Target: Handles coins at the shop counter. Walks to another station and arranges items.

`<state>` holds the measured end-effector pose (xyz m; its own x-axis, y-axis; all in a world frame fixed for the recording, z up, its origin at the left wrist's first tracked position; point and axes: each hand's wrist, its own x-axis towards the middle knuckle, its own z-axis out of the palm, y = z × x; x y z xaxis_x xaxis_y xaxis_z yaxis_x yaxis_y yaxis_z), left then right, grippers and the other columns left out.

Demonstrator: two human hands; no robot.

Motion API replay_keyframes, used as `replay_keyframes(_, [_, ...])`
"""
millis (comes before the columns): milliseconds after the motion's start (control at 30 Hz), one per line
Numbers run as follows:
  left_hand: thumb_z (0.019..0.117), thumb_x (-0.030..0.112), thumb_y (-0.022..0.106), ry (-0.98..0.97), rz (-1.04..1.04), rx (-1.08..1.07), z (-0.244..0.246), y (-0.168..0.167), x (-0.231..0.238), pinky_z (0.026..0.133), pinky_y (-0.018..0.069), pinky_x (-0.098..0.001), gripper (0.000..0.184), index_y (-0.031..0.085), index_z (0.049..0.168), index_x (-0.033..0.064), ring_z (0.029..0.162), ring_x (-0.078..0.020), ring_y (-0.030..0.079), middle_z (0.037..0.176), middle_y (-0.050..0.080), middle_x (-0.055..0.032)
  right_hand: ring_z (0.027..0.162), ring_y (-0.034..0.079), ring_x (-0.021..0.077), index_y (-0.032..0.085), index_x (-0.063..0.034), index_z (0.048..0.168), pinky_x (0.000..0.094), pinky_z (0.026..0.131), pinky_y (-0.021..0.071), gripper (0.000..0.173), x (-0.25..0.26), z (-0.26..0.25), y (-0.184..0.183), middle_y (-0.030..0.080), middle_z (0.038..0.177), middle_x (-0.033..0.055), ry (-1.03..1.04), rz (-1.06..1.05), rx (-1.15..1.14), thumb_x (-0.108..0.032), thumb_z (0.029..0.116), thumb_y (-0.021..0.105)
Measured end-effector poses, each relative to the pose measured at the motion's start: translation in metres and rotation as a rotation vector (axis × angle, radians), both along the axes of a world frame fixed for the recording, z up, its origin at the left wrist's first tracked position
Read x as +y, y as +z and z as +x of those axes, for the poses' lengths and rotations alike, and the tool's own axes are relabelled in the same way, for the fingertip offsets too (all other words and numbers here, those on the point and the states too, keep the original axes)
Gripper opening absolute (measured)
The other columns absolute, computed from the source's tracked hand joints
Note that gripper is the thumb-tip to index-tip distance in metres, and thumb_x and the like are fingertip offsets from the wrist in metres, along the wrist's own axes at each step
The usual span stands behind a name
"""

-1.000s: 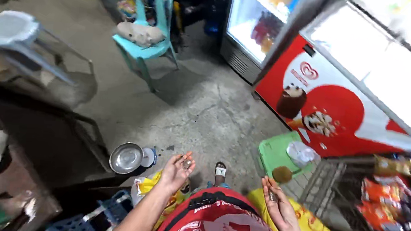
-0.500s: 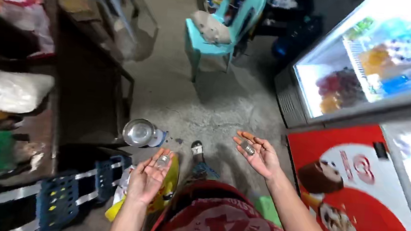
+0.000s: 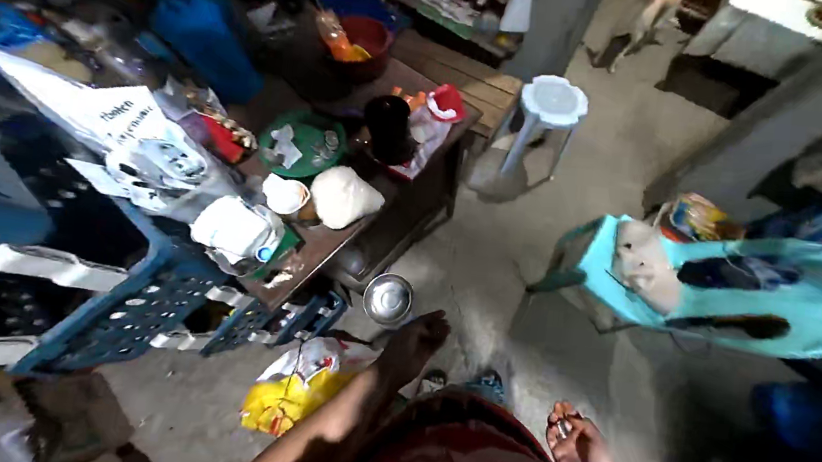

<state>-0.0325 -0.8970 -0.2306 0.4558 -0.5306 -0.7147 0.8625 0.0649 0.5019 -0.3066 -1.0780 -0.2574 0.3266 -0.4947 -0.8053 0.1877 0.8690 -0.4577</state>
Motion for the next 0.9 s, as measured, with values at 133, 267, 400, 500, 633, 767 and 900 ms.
replay_keyframes(133, [0.1072,0.004,0.032,0.173,0.174,-0.016,0.012,-0.016,-0.032,0.079,0.0515,-0.0275,0.033,0.052,0.132,-0.0025,0.085,-0.0115,0.061,0.106,0.063,-0.0076,0.083,0.072,0.0097,0.064,-0.0093,0.107,0.0252,0.075,0.0598,0.035,-0.084,0.051,-0.005,0.074,0.093,0.0008,0.270,-0.109,-0.126,-0.011,0.1071,0.030])
replay_keyframes(267, [0.0914,-0.011,0.037,0.427,0.017,-0.037,0.009,-0.040,-0.044,0.069,0.0534,-0.0228,0.037,0.054,0.121,0.0019,0.076,-0.0075,0.061,0.097,0.064,-0.0026,0.082,0.070,0.0094,0.060,-0.0067,0.107,0.0267,0.078,0.0597,0.027,-0.159,0.139,0.012,0.071,0.093,-0.0002,0.559,-0.310,-0.055,-0.003,0.1052,0.033])
replay_keyframes(400, [0.0934,-0.016,0.038,0.671,-0.029,0.070,0.008,-0.036,-0.053,0.083,0.0588,-0.0289,0.043,0.050,0.133,-0.0028,0.089,-0.0155,0.068,0.108,0.064,-0.0098,0.089,0.066,0.0112,0.054,0.0010,0.114,0.0277,0.082,0.0573,0.023,-0.200,0.233,0.034,0.064,0.103,0.0056,0.845,-0.442,0.051,0.000,0.1057,0.033])
replay_keyframes(500, [0.0938,-0.017,0.039,0.885,0.024,0.103,0.012,-0.031,-0.052,0.081,0.0602,-0.0298,0.045,0.047,0.136,-0.0060,0.087,-0.0173,0.070,0.110,0.065,-0.0132,0.098,0.067,0.0134,0.055,0.0007,0.113,0.0298,0.088,0.0568,0.028,-0.206,0.294,0.035,0.066,0.110,0.0070,0.974,-0.449,-0.033,0.004,0.1016,0.029])
replay_keyframes(633, [0.0932,-0.018,0.039,1.072,0.052,0.103,0.030,-0.039,-0.037,0.081,0.0619,-0.0315,0.044,0.048,0.134,-0.0060,0.086,-0.0183,0.072,0.107,0.067,-0.0133,0.100,0.067,0.0150,0.049,0.0045,0.124,0.0294,0.088,0.0569,0.030,-0.178,0.368,0.037,0.064,0.115,0.0116,1.098,-0.416,-0.072,0.006,0.1018,0.030])
replay_keyframes(767, [0.0959,-0.016,0.041,1.148,0.033,0.041,0.054,-0.029,-0.023,0.086,0.0618,-0.0328,0.040,0.053,0.132,-0.0047,0.093,-0.0202,0.073,0.114,0.069,-0.0134,0.097,0.069,0.0151,0.049,0.0046,0.122,0.0292,0.089,0.0581,0.031,-0.135,0.426,0.055,0.063,0.111,0.0108,1.166,-0.340,-0.091,0.010,0.0994,0.029])
replay_keyframes(900, [0.0978,-0.014,0.041,1.220,0.069,-0.009,0.072,-0.023,-0.015,0.087,0.0614,-0.0320,0.037,0.057,0.130,-0.0036,0.097,-0.0199,0.073,0.117,0.070,-0.0121,0.102,0.070,0.0161,0.051,0.0036,0.119,0.0293,0.091,0.0584,0.028,-0.111,0.480,0.075,0.067,0.115,0.0117,1.294,-0.384,-0.154,0.009,0.1011,0.030])
